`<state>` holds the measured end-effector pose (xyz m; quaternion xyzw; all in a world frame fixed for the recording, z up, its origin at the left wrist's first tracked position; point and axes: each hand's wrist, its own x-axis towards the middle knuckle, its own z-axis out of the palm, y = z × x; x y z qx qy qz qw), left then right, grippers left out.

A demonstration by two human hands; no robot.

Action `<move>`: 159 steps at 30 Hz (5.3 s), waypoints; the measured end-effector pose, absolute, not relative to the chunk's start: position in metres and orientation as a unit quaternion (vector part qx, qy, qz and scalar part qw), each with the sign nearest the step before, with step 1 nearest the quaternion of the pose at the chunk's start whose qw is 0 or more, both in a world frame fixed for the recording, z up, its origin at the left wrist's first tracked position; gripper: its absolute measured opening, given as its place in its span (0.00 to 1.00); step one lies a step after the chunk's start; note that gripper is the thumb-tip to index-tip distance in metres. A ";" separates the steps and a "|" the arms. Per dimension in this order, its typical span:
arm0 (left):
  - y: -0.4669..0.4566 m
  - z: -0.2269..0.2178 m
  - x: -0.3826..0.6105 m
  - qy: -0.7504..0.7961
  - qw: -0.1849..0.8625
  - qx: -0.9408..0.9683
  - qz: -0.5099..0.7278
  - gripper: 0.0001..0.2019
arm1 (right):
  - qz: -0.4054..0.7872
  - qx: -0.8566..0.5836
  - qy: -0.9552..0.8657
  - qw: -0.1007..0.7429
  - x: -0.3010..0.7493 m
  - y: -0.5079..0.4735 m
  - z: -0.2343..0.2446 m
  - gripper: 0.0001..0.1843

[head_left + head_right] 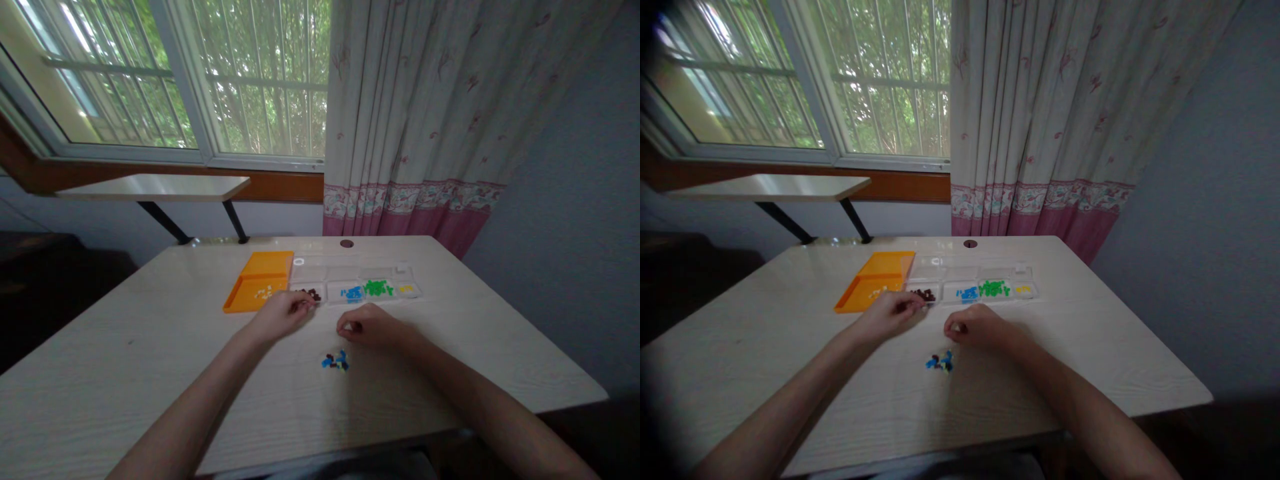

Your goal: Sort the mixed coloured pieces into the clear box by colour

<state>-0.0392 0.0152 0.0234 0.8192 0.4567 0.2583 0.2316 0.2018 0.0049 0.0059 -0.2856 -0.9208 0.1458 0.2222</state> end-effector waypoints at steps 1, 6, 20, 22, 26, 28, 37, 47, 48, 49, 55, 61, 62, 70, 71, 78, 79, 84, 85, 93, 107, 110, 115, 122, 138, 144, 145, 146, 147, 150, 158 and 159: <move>0.011 0.022 -0.031 0.431 0.257 0.828 0.250 0.10 | 0.136 -0.289 -0.914 0.250 0.201 0.005 0.005 0.08; -0.003 0.021 -0.012 0.381 0.400 0.797 0.243 0.12 | 0.096 -0.276 -0.893 0.342 0.195 0.005 -0.001 0.11; -0.001 0.010 -0.004 0.392 0.475 0.720 0.320 0.16 | -0.011 -0.287 -0.873 0.395 0.190 0.002 0.004 0.10; -0.001 0.008 -0.004 0.395 0.458 0.724 0.331 0.16 | -0.015 -0.298 -0.870 0.392 0.189 0.000 0.004 0.10; -0.001 0.005 -0.004 0.407 0.457 0.720 0.327 0.17 | -0.020 -0.309 -0.872 0.379 0.189 0.000 0.001 0.09; -0.001 0.004 -0.004 0.409 0.457 0.721 0.322 0.17 | -0.028 -0.309 -0.870 0.383 0.189 0.000 -0.001 0.09; -0.003 0.009 -0.005 0.402 0.443 0.744 0.298 0.15 | -0.042 -0.289 -0.868 0.403 0.189 0.000 0.000 0.08; -0.004 0.010 -0.013 0.288 0.484 0.815 0.139 0.13 | -0.108 -0.320 -0.774 0.535 0.212 0.012 0.024 0.06; -0.005 0.010 -0.013 0.283 0.478 0.821 0.133 0.13 | -0.110 -0.324 -0.772 0.536 0.213 0.012 0.025 0.06; -0.005 0.011 -0.013 0.277 0.468 0.829 0.127 0.13 | -0.111 -0.328 -0.771 0.535 0.214 0.012 0.025 0.07; -0.005 0.012 -0.011 0.243 0.411 0.872 0.109 0.11 | -0.093 -0.370 -0.811 0.444 0.240 0.026 0.034 0.11; -0.001 0.006 -0.012 0.303 0.347 0.879 0.124 0.09 | 0.001 -0.502 -0.838 0.213 0.285 0.053 0.036 0.11; 0.000 0.006 -0.012 0.316 0.333 0.878 0.132 0.09 | 0.009 -0.514 -0.836 0.195 0.289 0.056 0.034 0.11; 0.005 0.010 -0.014 0.278 0.298 0.896 0.177 0.09 | 0.033 -0.564 -0.813 0.143 0.303 0.068 0.020 0.12; 0.005 0.011 -0.015 0.279 0.297 0.896 0.177 0.09 | 0.033 -0.565 -0.811 0.150 0.302 0.068 0.020 0.12; 0.007 0.012 -0.020 0.348 0.246 0.887 0.179 0.07 | 0.045 -0.470 -0.861 0.190 0.257 0.044 0.024 0.12; 0.007 0.012 -0.020 0.339 0.244 0.892 0.175 0.06 | 0.045 -0.451 -0.873 0.180 0.247 0.039 0.023 0.12; 0.004 0.011 -0.015 0.314 0.235 0.904 0.172 0.05 | 0.050 -0.380 -0.915 0.128 0.212 0.018 0.012 0.10; 0.003 0.010 -0.014 0.315 0.231 0.903 0.179 0.06 | 0.051 -0.365 -0.921 0.127 0.208 0.015 0.010 0.10; -0.001 0.011 -0.008 0.334 0.199 0.877 0.283 0.04 | 0.020 -0.317 -0.925 0.209 0.198 0.007 -0.003 0.10; -0.001 0.013 -0.008 0.348 0.234 0.848 0.324 0.09 | -0.012 -0.276 -0.913 0.299 0.201 0.013 -0.005 0.12; -0.002 0.014 -0.007 0.347 0.227 0.849 0.328 0.09 | -0.013 -0.279 -0.912 0.300 0.201 0.013 -0.003 0.12; -0.003 0.014 -0.006 0.342 0.212 0.854 0.329 0.08 | 0.001 -0.288 -0.909 0.302 0.200 0.012 -0.003 0.12; -0.004 0.022 -0.012 0.355 0.171 0.826 0.403 0.07 | 0.142 -0.304 -0.913 0.231 0.205 0.011 0.005 0.10; 0.005 0.026 -0.026 0.430 0.106 0.746 0.497 0.08 | 0.259 -0.281 -0.916 0.121 0.206 0.005 0.012 0.07; 0.025 0.012 -0.041 0.537 0.059 0.728 0.423 0.10 | 0.267 -0.278 -0.914 0.124 0.206 0.004 0.013 0.08; 0.027 0.009 -0.043 0.545 0.054 0.729 0.411 0.10 | 0.268 -0.278 -0.914 0.123 0.206 0.004 0.013 0.08; 0.029 0.007 -0.044 0.550 0.053 0.732 0.398 0.10 | 0.269 -0.277 -0.914 0.123 0.206 0.004 0.013 0.08; 0.030 0.005 -0.045 0.556 0.054 0.735 0.385 0.11 | 0.270 -0.275 -0.914 0.122 0.206 0.004 0.013 0.08; 0.031 0.004 -0.044 0.568 0.057 0.741 0.353 0.11 | 0.273 -0.271 -0.916 0.118 0.205 0.006 0.012 0.08; 0.018 0.011 -0.031 0.483 0.102 0.797 0.347 0.10 | 0.271 -0.270 -0.915 0.127 0.206 0.008 0.009 0.08; 0.015 0.011 -0.027 0.464 0.129 0.806 0.344 0.10 | 0.263 -0.274 -0.914 0.144 0.206 0.009 0.008 0.07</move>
